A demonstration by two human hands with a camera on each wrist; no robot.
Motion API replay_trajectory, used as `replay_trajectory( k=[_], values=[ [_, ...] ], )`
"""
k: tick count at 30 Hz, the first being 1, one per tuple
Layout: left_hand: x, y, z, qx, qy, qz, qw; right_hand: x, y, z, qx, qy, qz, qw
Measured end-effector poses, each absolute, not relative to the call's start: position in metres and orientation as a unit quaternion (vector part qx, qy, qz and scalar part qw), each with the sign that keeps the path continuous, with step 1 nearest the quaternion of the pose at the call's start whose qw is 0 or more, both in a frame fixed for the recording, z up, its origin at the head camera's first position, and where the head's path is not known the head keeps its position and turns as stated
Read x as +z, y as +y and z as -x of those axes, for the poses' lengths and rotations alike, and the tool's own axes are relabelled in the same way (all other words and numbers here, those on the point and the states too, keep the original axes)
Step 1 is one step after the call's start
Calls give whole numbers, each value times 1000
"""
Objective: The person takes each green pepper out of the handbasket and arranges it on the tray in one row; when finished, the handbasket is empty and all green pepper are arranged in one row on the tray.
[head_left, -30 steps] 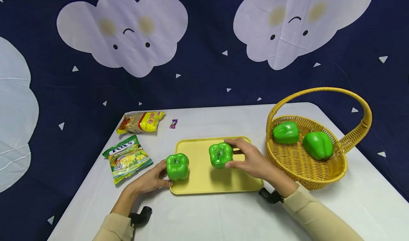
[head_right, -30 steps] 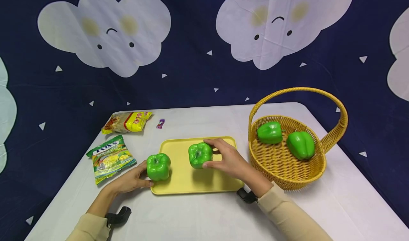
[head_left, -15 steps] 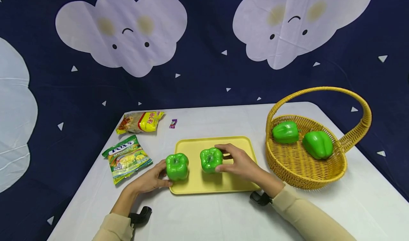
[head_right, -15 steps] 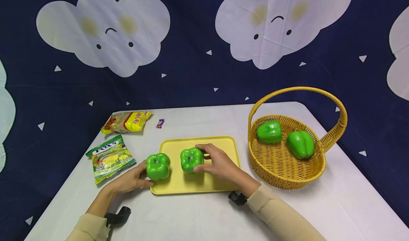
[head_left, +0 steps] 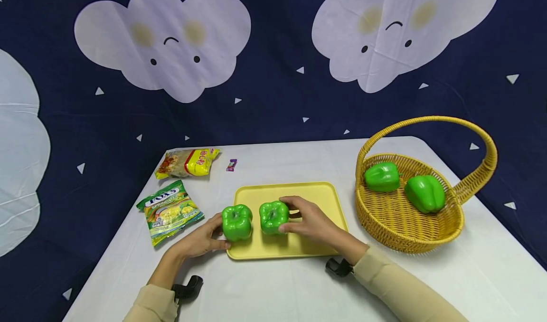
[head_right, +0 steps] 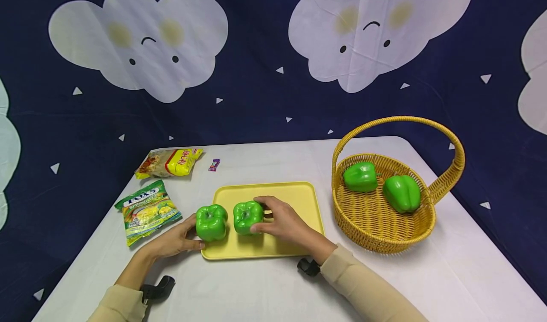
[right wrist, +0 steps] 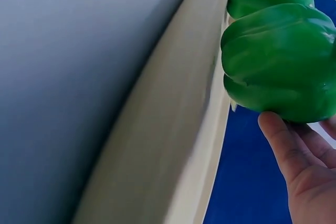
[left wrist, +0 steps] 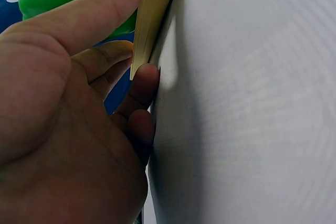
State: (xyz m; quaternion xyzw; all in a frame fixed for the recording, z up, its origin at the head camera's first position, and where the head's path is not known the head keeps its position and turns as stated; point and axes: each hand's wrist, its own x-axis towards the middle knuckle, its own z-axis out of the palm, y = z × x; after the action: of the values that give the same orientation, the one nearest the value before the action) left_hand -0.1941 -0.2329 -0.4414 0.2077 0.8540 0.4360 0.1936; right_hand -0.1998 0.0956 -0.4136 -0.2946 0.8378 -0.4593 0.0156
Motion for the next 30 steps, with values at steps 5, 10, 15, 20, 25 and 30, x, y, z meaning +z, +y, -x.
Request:
replay_trajectory(
  k=[5, 10, 15, 20, 25, 30],
  values=[
    [-442, -233, 195, 433, 855, -214, 190, -415, 90, 199, -462, 836, 295, 24],
    [-442, -232, 194, 434, 854, -218, 189, -417, 85, 200, -465, 836, 289, 26],
    [-442, -232, 194, 433, 854, -218, 188, -418, 82, 200, -471, 835, 283, 26],
    [-442, -232, 194, 428, 857, -217, 185, -417, 79, 200, -477, 834, 273, 35],
    [-442, -233, 194, 430, 857, -212, 189, -418, 76, 201, -477, 835, 272, 39],
    [-441, -233, 194, 435, 854, -213, 190, -418, 74, 201, -477, 835, 271, 44]
  ],
)
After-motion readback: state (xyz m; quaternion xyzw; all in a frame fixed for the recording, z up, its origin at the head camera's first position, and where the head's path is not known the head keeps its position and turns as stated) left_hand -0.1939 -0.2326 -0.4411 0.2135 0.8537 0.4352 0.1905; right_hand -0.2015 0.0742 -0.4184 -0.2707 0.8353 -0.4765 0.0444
